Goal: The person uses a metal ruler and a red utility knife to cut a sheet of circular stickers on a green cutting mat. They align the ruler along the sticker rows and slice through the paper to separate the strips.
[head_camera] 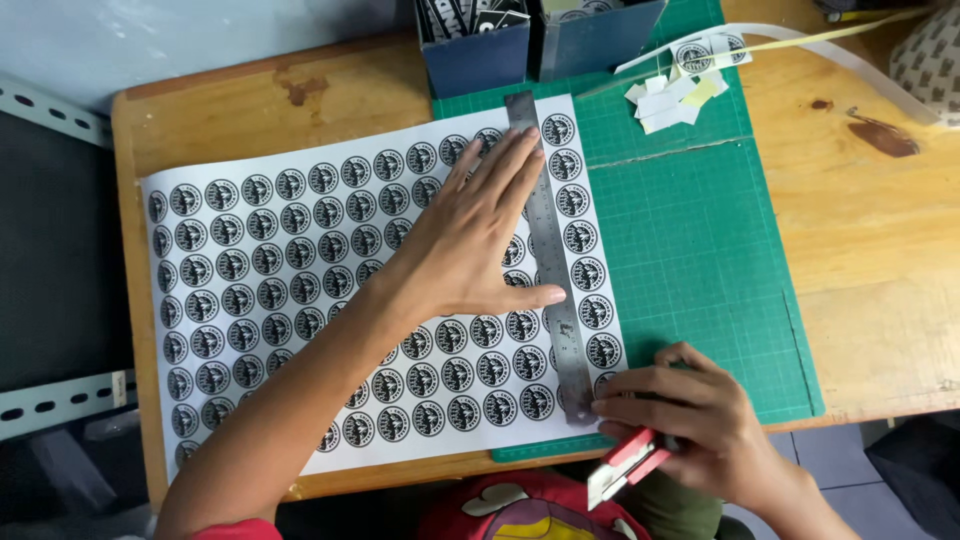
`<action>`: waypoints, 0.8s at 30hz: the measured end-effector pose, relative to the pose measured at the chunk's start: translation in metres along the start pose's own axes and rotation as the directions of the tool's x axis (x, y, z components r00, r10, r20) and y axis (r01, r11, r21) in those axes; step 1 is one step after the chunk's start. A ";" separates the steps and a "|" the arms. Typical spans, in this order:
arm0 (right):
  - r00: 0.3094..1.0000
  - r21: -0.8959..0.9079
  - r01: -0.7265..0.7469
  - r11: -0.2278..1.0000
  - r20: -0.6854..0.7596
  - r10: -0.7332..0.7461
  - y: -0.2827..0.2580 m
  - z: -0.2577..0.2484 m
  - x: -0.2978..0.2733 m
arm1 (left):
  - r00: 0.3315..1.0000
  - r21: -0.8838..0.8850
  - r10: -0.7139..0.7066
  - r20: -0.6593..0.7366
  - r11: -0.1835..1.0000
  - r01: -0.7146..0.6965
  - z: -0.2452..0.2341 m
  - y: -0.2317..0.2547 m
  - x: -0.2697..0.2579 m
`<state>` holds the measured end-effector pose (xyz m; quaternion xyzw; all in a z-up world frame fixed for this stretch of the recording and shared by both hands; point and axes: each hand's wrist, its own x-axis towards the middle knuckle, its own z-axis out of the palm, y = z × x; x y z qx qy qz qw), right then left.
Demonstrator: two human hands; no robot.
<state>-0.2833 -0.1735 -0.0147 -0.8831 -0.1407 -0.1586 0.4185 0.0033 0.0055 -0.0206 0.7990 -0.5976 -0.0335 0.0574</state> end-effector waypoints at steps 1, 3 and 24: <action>1.000 -0.003 0.002 1.000 -0.002 -0.002 -0.004 -0.004 0.003 | 1.000 0.002 0.002 -0.003 1.000 -0.002 -0.003 0.001 0.000; 0.912 0.123 -0.391 0.912 -0.080 0.402 -0.011 -0.011 0.009 | 0.999 -0.045 0.006 -0.054 0.999 -0.008 -0.008 0.002 0.002; 0.927 -0.405 -0.374 0.834 -0.182 0.328 0.087 -0.001 0.175 | 0.989 -0.069 -0.042 -0.139 0.997 0.032 -0.008 -0.002 0.002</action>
